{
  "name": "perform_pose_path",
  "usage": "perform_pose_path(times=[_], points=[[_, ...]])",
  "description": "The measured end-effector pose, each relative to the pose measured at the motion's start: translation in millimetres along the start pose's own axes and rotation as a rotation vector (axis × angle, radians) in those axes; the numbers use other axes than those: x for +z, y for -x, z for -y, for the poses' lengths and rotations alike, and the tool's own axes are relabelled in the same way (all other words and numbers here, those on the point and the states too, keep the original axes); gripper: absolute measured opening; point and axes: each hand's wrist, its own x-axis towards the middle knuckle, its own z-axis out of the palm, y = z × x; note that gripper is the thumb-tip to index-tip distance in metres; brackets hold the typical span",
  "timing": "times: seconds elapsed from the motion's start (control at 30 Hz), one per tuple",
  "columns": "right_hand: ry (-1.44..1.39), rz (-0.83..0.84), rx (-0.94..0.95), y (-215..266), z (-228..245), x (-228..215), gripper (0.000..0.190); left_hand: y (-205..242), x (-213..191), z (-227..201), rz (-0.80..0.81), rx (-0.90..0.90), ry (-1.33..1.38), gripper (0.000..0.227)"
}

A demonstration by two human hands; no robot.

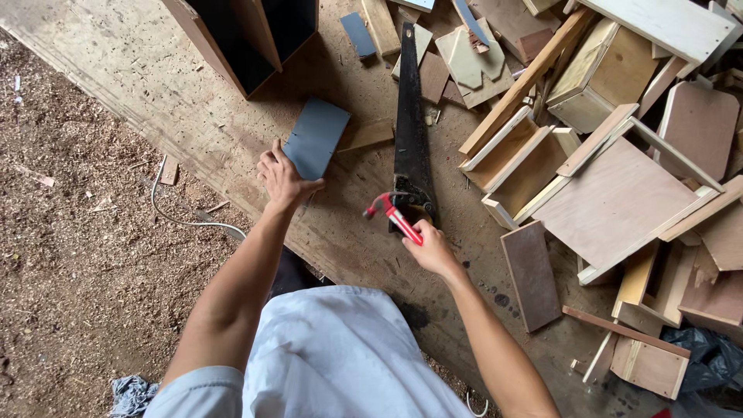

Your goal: The person assembles a small wooden box by hammering nails into its sides and attaching a lid. They repeatedly reposition the box and lid, hammering along the edges to secure the pieces. The person also handles a separate small wooden piece, hammering it on the workbench.

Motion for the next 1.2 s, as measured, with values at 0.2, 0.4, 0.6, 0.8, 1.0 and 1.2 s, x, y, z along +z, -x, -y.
perform_pose_path(times=[0.2, 0.4, 0.6, 0.8, 1.0, 1.2], points=[[-0.338, -0.087, 0.029, -30.3, 19.8, -0.6, 0.025, -13.3, -4.0, 4.3, -0.036, 0.088, -0.046, 0.135], [-0.688, -0.165, -0.008, -86.7, 54.5, -8.3, 0.020, -25.3, -14.5, 4.1, -0.064, 0.296, -0.141, 0.120], [-0.814, -0.293, -0.117, -161.5, 65.5, -5.1, 0.022, -57.7, -22.3, -31.7, -0.138, 0.411, -0.065, 0.104], [-0.823, -0.250, -0.009, -206.0, 66.2, 9.5, 0.025, -69.0, -26.4, -51.8, -0.172, 0.475, 0.001, 0.091], [-0.925, -0.197, -0.080, -176.0, 57.5, 46.3, 0.022, -68.6, -24.8, -40.4, -0.107, 0.538, -0.078, 0.098], [-1.107, -0.243, -0.047, -120.4, 56.7, 61.6, 0.026, -64.3, -21.3, -35.0, -0.054, 0.542, -0.099, 0.085]])
